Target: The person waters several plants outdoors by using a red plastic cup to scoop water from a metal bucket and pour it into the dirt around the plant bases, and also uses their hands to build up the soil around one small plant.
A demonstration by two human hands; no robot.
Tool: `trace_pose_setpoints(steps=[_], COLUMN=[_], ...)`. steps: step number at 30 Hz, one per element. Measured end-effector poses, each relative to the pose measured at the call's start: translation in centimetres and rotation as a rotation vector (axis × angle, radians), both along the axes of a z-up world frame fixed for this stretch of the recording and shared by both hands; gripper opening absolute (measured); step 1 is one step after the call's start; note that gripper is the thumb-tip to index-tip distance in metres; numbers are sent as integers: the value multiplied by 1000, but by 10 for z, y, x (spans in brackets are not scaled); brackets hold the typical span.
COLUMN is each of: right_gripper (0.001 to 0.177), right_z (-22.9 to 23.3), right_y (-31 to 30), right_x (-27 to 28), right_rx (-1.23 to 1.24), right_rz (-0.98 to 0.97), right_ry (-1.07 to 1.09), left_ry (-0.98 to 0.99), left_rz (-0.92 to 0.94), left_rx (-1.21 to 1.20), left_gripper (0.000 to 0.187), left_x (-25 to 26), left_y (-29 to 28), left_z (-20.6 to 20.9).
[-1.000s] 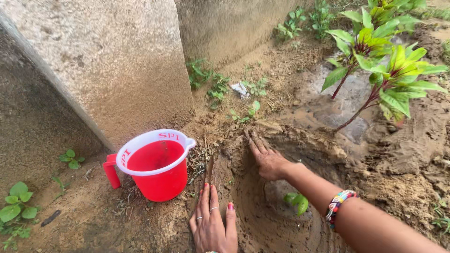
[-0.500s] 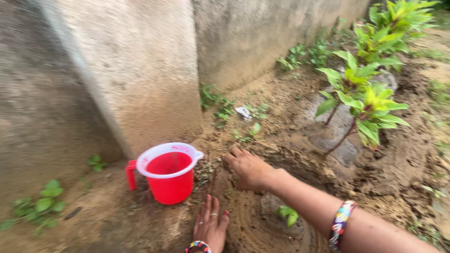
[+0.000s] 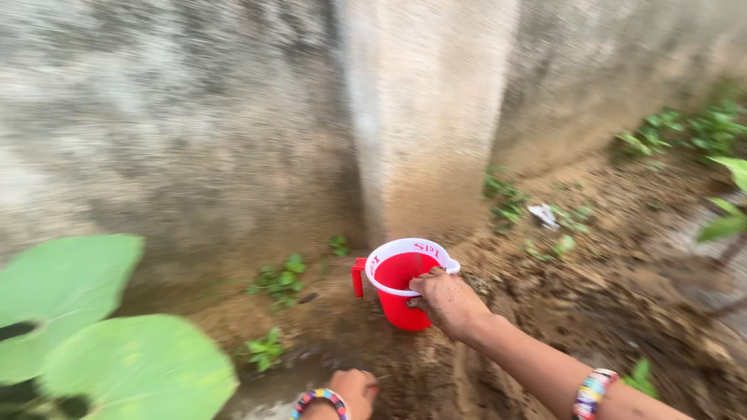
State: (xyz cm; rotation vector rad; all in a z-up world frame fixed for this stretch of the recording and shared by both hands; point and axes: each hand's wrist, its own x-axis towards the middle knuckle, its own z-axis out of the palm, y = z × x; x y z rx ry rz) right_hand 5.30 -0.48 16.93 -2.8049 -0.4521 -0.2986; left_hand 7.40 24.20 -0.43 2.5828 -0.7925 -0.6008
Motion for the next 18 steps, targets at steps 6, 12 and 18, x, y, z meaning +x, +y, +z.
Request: trace_pose_setpoints(steps=[6, 12, 18], right_gripper=[10, 11, 10], right_z=[106, 223, 298], right_y=[99, 218, 334], right_x=[-18, -31, -82], right_rx=[24, 18, 137], right_rz=[212, 471, 704], right_ry=[-130, -343, -414], left_ry=[-55, -164, -232], left_rz=[216, 360, 528], left_rx=[126, -10, 80], left_gripper=[43, 32, 31], left_x=[-22, -69, -128], left_y=[100, 163, 285], left_z=[152, 303, 402])
